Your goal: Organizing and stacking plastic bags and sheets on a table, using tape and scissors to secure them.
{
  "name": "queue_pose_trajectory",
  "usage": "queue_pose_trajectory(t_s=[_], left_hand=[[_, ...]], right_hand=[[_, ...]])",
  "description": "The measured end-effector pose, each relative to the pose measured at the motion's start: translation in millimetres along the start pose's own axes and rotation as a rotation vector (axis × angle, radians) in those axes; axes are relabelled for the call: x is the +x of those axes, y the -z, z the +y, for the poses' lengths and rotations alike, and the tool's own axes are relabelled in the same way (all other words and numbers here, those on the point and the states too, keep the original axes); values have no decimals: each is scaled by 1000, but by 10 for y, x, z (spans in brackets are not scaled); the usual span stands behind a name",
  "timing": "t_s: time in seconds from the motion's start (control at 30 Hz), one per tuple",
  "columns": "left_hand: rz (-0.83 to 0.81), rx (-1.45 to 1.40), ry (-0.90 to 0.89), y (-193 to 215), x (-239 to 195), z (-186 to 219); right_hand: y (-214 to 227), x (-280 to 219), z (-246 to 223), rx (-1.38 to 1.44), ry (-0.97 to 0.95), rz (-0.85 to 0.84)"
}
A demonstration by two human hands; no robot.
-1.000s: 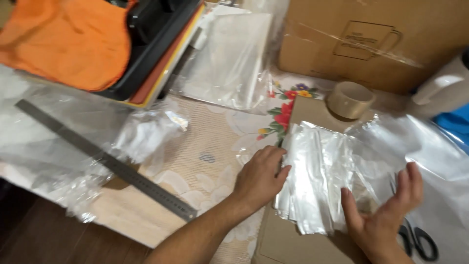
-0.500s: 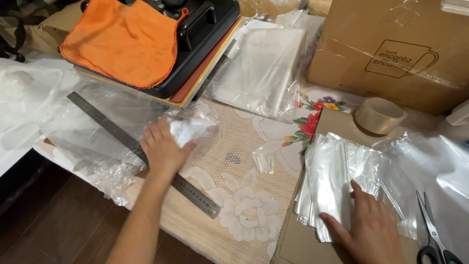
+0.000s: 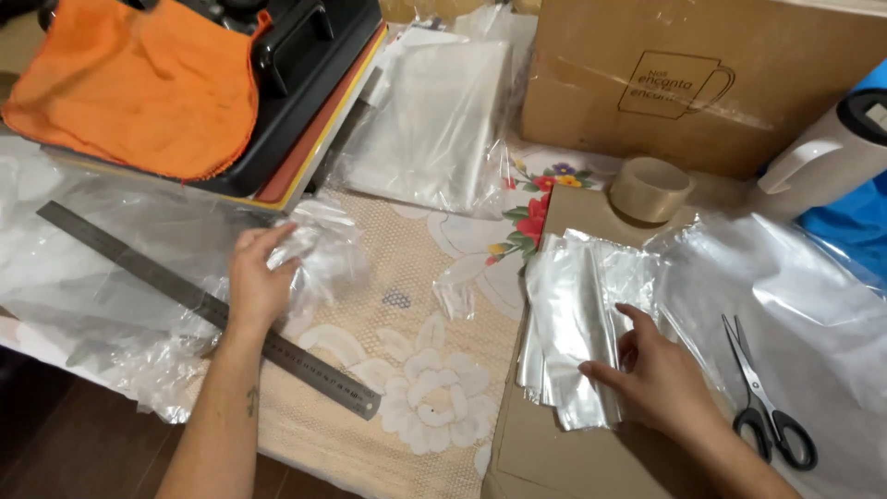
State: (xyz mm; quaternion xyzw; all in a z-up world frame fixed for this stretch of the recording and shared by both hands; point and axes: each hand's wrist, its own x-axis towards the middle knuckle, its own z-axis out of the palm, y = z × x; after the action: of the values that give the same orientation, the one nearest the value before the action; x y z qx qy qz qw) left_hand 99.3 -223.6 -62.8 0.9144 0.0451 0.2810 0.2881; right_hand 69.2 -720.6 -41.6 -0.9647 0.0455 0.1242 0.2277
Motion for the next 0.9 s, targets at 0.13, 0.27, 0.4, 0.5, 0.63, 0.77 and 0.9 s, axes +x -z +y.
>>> queue_pose_trajectory(t_s=[0.13,0.27,0.4,0.5,0.63,0.77,0.9], left_hand=[[-135,-415,437,281,-159,877],[-261,-562,414,235,-259,988],[-313,-550,437,170,-309,1366],[-349,-722,713,80,-357,1700],[-339,-1089,635,-165,-534,1858],[-467,-1076,611,-285,-669,2033],[-463,-1176,679,-311,-814,2068]], right_hand=[[24,24,-5,54,-86,-62],[38,30,-18,71,-107,-71],[152,-141,-154,-57,-112,-25],[137,-180,-167,-130,164,418],[185,-274,-664,528,532,-98],[163,-157,-1077,949,372,-406],[-142,251,-1022,1114,274,-355]])
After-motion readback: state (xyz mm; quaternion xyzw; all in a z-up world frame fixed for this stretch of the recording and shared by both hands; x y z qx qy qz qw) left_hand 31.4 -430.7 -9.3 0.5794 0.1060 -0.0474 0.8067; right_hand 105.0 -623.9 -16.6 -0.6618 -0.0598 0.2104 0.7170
